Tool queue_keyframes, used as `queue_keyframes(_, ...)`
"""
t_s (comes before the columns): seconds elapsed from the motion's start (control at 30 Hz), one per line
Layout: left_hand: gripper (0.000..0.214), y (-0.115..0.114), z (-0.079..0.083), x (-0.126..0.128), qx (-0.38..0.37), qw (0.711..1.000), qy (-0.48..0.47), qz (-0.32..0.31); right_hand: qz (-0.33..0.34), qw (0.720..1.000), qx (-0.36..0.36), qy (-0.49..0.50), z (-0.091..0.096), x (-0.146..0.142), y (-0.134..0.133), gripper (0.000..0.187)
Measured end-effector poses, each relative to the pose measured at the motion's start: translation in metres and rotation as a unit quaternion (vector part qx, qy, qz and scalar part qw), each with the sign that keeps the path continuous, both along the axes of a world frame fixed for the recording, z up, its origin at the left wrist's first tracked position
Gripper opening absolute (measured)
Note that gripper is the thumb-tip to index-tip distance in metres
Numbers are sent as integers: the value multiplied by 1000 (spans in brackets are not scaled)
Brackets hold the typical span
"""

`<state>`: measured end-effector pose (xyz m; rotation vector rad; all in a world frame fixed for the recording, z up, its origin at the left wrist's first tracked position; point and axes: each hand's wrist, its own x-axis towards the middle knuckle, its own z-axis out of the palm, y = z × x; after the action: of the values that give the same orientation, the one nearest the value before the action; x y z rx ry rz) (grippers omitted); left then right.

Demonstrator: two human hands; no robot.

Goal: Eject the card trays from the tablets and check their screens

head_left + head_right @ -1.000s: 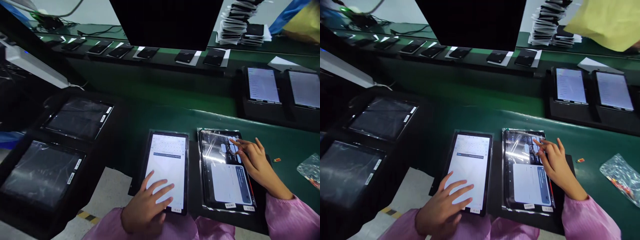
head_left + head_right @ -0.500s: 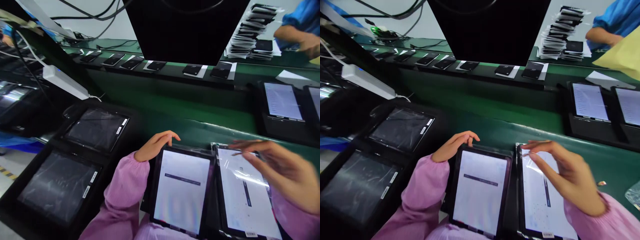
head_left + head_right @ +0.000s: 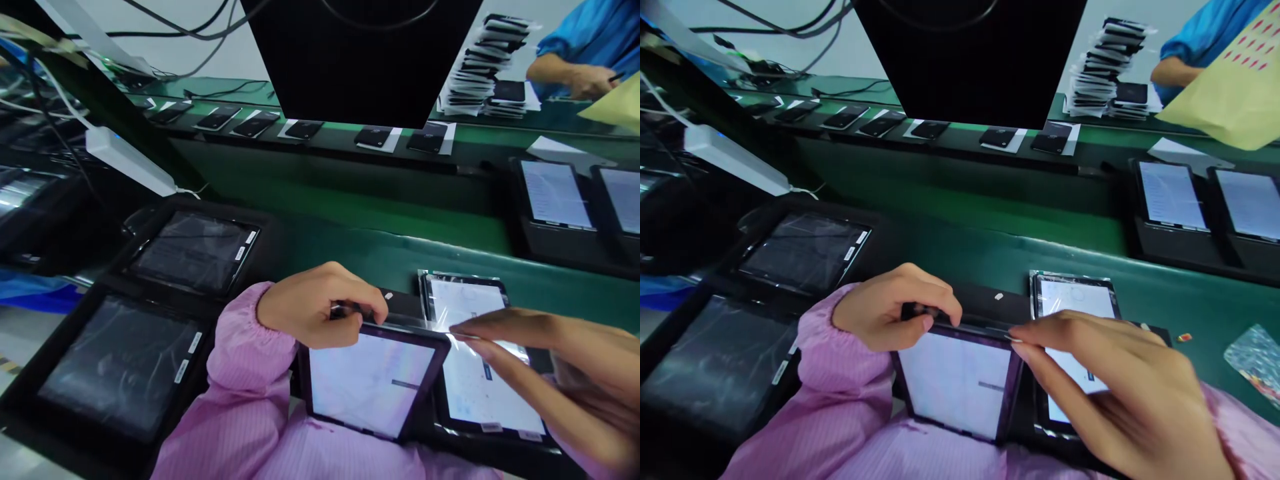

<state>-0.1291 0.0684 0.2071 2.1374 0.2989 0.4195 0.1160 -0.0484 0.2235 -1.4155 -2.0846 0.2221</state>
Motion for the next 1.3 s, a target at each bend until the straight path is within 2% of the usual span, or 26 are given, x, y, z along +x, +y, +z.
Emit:
queue_keyframes(0.07, 20, 4, -1, 5, -9, 1000, 26, -9, 50, 999, -18, 2, 7, -12, 12, 9)
queue_keyframes(0.13, 14, 11, -6, 14, -23, 998, 48, -37, 70, 996, -50, 8, 9, -18, 24, 9)
queue_keyframes(0.27, 7, 28, -21, 31, -75, 991, 62, -89, 59, 987, -145, 40, 4, -22, 43, 8)
queue_keyframes(0.37, 11, 38, -32, 36, -145, 985, 32, -82, 40, 979, -190, 57, -3, -23, 55, 13)
queue_keyframes(0.5, 20, 43, -37, 19, -248, 968, 23, -15, 47, 968, -241, 61, -12, -30, 66, 18)
queue_keyframes(0.63, 14, 31, -33, -12, -371, 919, 23, 131, 72, 955, -279, 75, -17, -46, 76, 21)
queue_keyframes(0.73, 14, 10, -37, -26, -399, 883, -42, 244, 106, 946, -296, 81, -20, -63, 84, 18)
queue_keyframes(0.87, 9, -15, -49, -25, -409, 833, -130, 349, 148, 944, -289, 61, -22, -78, 92, 16)
queue_keyframes(0.97, 9, -22, -55, -20, -401, 814, -165, 386, 154, 946, -281, 50, -22, -80, 92, 15)
queue_keyframes(1.3, 8, -24, -55, -16, -394, 807, -177, 402, 157, 953, -254, 45, -20, -77, 88, 13)
